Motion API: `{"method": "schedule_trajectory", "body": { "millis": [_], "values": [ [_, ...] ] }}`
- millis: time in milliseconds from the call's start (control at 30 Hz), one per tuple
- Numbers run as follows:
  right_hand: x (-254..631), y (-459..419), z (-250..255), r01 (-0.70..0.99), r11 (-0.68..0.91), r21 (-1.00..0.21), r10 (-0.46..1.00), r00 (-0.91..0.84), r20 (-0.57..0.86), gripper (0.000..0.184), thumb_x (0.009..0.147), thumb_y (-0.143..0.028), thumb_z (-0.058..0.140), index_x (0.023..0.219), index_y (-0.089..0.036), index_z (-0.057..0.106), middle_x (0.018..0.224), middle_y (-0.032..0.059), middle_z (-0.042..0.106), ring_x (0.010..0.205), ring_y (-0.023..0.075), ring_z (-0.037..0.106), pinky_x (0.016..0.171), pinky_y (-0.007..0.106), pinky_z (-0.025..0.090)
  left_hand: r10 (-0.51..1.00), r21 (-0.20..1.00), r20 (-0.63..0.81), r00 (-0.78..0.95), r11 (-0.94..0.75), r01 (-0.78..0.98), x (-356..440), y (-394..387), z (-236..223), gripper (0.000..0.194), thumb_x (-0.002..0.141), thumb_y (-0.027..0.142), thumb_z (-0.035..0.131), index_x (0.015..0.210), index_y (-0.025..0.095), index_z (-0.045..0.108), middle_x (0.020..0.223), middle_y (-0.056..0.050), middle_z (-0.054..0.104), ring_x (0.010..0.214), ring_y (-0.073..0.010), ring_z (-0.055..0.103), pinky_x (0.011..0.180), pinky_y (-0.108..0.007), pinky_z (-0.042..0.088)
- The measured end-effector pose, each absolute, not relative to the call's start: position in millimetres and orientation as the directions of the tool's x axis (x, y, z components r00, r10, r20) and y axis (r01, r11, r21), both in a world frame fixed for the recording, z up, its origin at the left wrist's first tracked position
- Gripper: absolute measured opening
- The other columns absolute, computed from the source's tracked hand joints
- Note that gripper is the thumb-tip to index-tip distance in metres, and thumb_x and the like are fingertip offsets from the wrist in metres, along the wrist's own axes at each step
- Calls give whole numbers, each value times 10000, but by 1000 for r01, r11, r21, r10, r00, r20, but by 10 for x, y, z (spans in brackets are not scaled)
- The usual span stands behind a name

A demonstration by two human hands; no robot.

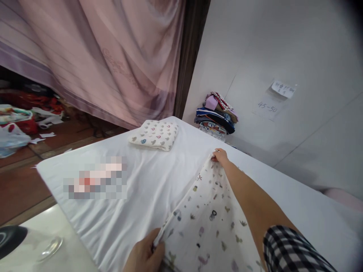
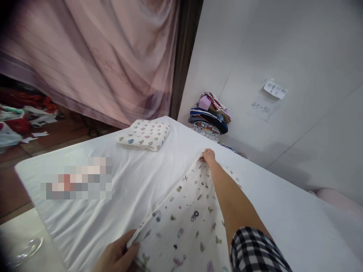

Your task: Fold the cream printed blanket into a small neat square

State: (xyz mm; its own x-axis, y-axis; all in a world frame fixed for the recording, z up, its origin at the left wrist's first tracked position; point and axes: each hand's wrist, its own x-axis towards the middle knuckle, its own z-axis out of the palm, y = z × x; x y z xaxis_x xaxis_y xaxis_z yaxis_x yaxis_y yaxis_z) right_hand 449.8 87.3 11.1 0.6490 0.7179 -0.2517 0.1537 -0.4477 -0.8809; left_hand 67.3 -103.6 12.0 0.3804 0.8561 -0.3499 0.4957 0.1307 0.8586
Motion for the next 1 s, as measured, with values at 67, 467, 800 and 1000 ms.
{"method": "schedule_trajectory", "body": {
  "millis": [67, 467, 800, 1000],
  "values": [
    [4477, 877, 86, 140, -443, -885, 723, 640, -260, 419, 827, -274, 564, 1211, -161, 439, 802, 23, 619, 596, 103, 582, 567, 263, 518, 862, 816, -332, 382, 59, 575, 669, -1001, 192, 223, 733, 256, 381, 837, 217, 574, 644, 42, 614, 616, -136, 556, 570, -190, 375],
    [4235, 220, -36, 461, -276, -844, 847, 532, 14, 409, 685, -157, 588, 1089, -224, 582, 1095, 40, 607, 1064, 199, 529, 981, 346, 376, 856, 736, -316, 409, -51, 675, 719, -918, 251, 347, 870, 426, 287, 747, 222, 540, 747, -8, 649, 743, -166, 596, 643, -230, 354],
    [4007, -2114, -176, 855, -238, -460, 947, 310, 85, 417, 817, -394, 453, 1180, -225, 570, 1357, 54, 432, 1272, 237, 342, 1074, 427, 242, 882, 613, -250, 398, -174, 770, 749, -912, 107, 308, 895, 360, 284, 706, 220, 482, 658, -6, 609, 652, -153, 564, 585, -240, 315],
    [3822, -3123, -208, 383, -424, -821, 677, 736, -6, 538, 760, -473, 529, 1233, -216, 507, 1349, 83, 436, 1197, 257, 442, 959, 408, 413, 893, 488, -226, 390, -243, 838, 787, -966, 214, 300, 882, 387, 281, 829, 231, 532, 765, -47, 651, 771, -208, 607, 609, -269, 348]
  ]
}}
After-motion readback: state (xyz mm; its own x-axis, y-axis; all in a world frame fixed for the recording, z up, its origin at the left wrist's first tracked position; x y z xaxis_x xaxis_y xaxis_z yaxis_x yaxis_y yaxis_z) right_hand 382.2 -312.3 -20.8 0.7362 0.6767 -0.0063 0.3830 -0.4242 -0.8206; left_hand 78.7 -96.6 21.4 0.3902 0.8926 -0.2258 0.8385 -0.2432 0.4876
